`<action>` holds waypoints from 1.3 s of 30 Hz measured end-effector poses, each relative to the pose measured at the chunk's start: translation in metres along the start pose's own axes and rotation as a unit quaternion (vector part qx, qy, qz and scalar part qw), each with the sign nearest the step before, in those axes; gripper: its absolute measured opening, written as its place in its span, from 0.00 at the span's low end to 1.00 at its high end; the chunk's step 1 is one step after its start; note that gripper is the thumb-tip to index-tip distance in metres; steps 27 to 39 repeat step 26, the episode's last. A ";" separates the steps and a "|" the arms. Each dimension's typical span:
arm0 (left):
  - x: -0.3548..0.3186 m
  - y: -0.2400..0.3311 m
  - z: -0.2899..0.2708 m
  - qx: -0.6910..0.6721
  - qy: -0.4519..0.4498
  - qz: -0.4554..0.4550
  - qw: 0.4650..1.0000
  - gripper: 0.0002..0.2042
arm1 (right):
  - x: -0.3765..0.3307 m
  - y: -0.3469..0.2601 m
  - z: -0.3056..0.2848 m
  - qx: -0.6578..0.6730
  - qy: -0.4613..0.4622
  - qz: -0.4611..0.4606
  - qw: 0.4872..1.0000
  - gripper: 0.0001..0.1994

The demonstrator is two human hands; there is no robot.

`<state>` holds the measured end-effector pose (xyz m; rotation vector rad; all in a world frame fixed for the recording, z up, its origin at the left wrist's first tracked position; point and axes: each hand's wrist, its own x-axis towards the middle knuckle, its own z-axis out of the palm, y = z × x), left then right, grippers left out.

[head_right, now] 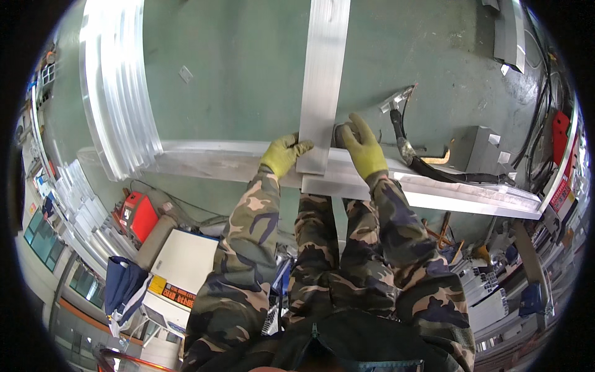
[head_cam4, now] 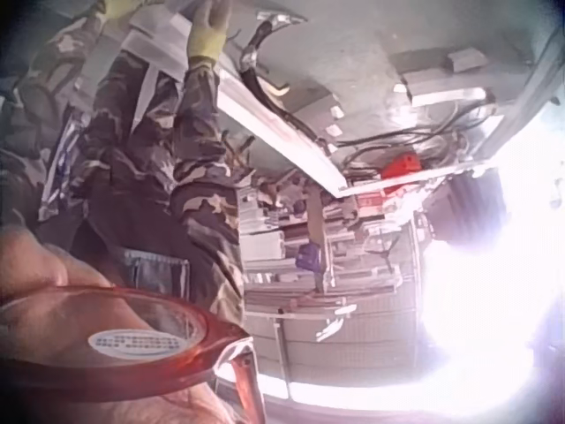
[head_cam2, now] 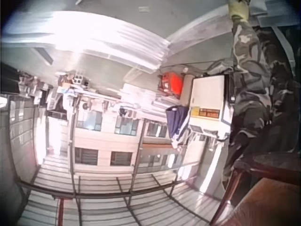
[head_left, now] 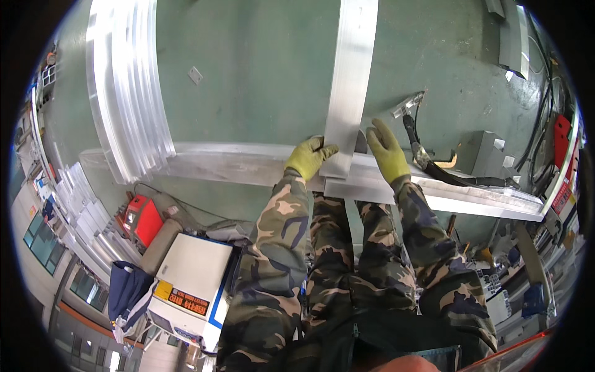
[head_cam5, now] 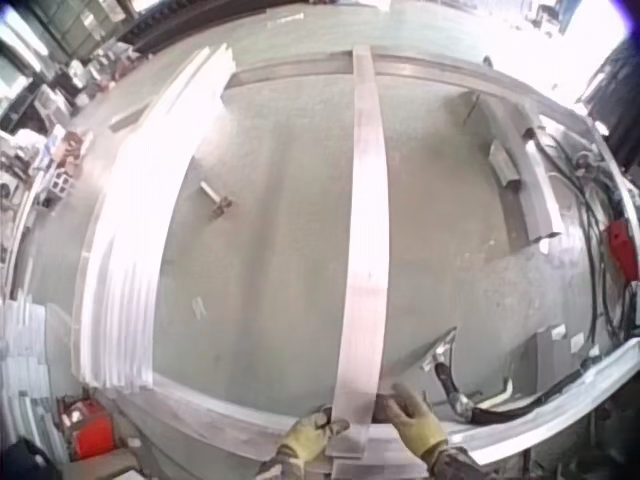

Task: The person sits on the floor and uses a handheld laser welding tool to join aluminum profiles into a rectangular frame. They adjust the tool, align the metal pieces, and weld the corners while wearing gloves.

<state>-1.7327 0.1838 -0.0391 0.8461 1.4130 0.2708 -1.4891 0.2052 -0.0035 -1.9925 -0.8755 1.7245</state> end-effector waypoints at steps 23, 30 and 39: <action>0.012 -0.029 0.003 -0.022 -0.016 -0.053 0.998 0.23 | -0.095 0.063 0.000 -0.506 -0.076 -0.232 0.827 0.38; 0.018 -0.041 0.005 -0.034 -0.030 -0.067 0.997 0.26 | -0.094 0.063 -0.002 -0.495 -0.079 -0.240 0.832 0.40; 0.018 -0.041 0.005 -0.034 -0.030 -0.067 0.997 0.26 | -0.094 0.063 -0.002 -0.495 -0.079 -0.240 0.832 0.40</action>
